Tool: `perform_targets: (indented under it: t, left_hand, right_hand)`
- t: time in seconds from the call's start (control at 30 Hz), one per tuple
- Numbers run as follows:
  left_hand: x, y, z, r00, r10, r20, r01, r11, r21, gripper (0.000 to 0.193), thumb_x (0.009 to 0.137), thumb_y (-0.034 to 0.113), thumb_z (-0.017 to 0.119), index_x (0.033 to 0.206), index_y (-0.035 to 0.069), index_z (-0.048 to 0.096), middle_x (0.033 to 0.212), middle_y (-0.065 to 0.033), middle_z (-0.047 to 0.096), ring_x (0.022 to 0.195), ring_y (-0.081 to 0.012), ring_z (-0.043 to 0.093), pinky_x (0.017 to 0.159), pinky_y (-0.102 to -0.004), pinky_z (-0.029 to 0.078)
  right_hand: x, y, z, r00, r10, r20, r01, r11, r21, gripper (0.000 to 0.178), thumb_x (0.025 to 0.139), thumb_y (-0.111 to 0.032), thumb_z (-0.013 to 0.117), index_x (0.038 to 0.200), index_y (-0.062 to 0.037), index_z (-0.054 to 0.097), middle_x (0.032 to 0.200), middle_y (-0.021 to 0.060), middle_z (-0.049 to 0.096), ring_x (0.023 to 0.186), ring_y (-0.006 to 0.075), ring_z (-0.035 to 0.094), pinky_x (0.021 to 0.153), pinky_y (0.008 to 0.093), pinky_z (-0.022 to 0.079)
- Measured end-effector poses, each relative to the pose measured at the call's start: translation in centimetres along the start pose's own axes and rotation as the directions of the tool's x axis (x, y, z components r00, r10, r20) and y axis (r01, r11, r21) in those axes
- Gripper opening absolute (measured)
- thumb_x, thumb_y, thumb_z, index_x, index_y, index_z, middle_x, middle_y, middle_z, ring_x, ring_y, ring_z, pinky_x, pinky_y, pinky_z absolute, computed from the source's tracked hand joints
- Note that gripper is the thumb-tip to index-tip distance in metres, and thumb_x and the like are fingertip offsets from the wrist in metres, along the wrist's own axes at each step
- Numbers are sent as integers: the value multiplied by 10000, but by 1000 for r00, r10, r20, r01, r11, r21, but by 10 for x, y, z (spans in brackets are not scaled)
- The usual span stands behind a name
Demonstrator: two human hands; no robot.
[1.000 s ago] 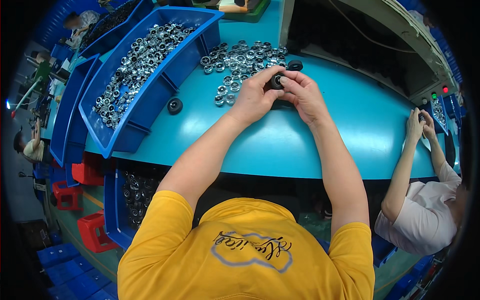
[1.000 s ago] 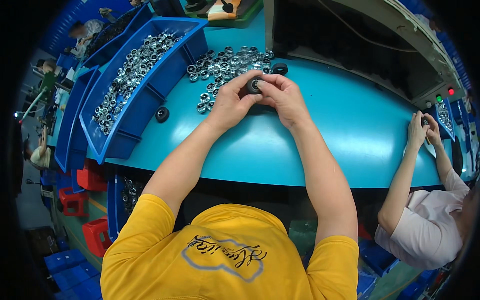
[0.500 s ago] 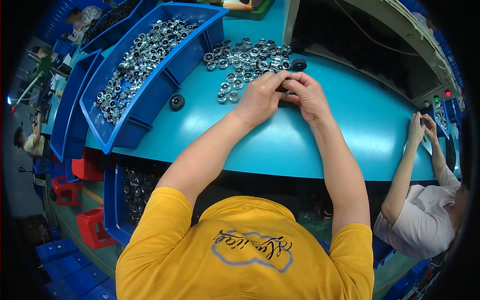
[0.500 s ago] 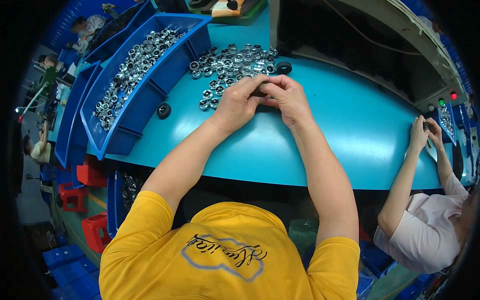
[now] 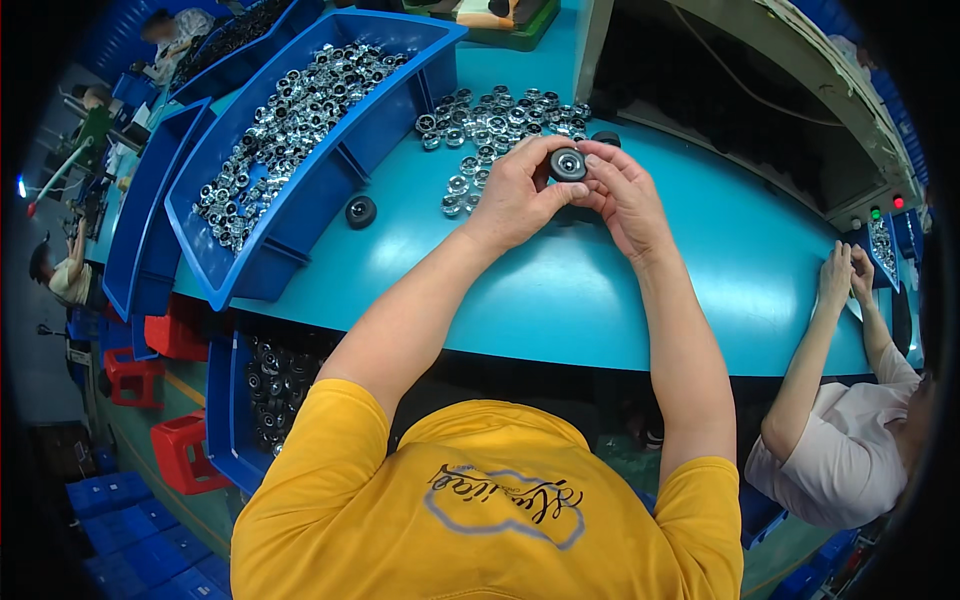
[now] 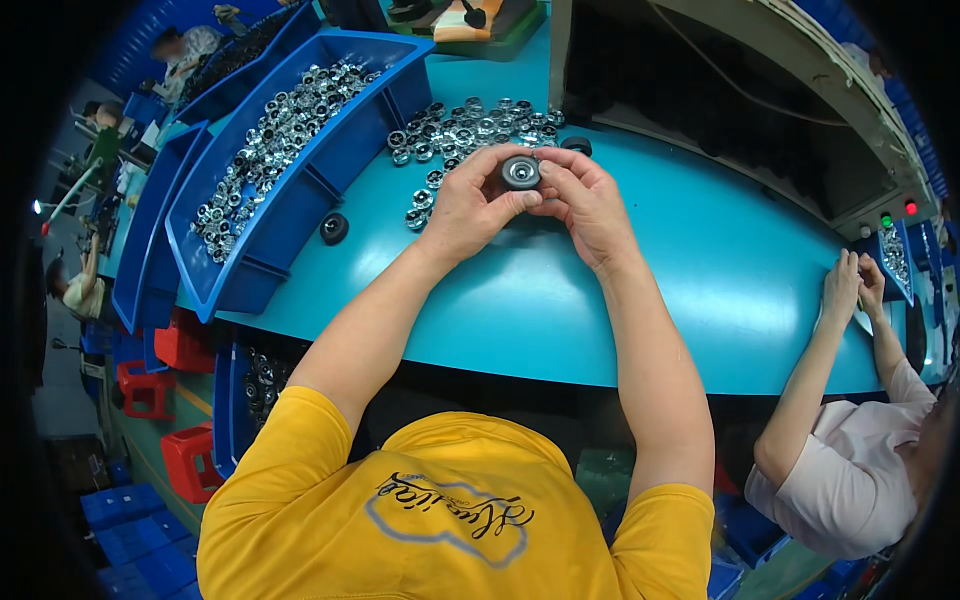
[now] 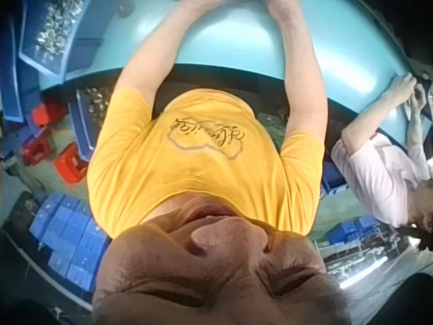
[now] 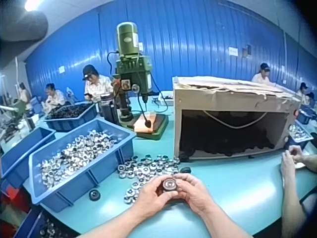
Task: Assembling small toy components by hand at an industrial workbench.
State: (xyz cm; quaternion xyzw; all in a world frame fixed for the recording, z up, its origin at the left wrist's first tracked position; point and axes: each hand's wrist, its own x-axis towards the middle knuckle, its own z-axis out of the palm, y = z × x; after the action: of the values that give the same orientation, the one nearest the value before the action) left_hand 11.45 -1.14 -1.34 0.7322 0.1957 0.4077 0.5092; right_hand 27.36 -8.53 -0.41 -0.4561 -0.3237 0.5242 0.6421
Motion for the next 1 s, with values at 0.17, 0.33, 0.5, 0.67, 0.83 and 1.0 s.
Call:
perform_targets:
  t: [0.17,0.33,0.5,0.67,0.83,1.0]
  left_hand:
    - [3,-2,-7,997,-82,-3,82,997,17,359,982,362,643,1049,16,711,890,-25,606,703,-87,567,617,-213,482]
    - [1,0,-6,983,-175,49,181,959,-217,329,1006,283,613,1198,20,663,952,-26,643,693,-79,569,604,-243,507]
    - [1,1,-2,991,-119,64,129,971,-202,350,1002,142,589,1331,23,577,996,-40,671,723,-83,580,647,-262,533]
    - [-2,-9,3,995,98,-35,-94,990,108,386,1000,82,564,1382,38,530,985,-63,666,730,-114,592,653,-291,545]
    - [4,2,-11,930,-275,243,367,669,-647,417,1014,145,566,1418,63,504,925,-50,647,730,-123,596,633,-293,540]
    - [5,6,-9,928,-251,274,357,805,-474,431,1036,234,542,1428,66,477,911,-76,629,696,-127,578,566,-279,517]
  right_hand:
    - [-4,-1,0,981,-143,133,168,965,-202,256,959,-182,669,1158,-22,663,908,21,648,810,106,638,696,266,560]
    - [-4,-1,3,990,-141,14,140,958,-250,236,920,-136,706,1120,-16,675,888,19,657,809,98,636,717,256,563]
    - [-1,2,-1,996,-85,-34,79,985,-154,209,914,-134,710,1076,-8,672,901,30,667,812,100,636,727,259,580]
    - [1,9,0,996,-82,-42,74,982,-172,247,917,-144,711,1105,7,657,932,43,672,821,102,636,735,267,581]
    - [-5,-2,6,998,-50,26,49,998,36,375,917,-148,721,1237,14,612,955,50,675,838,101,635,742,272,576]
    - [0,5,1,989,-148,11,149,986,-71,428,909,-160,741,1271,16,594,963,55,678,846,101,635,694,257,549]
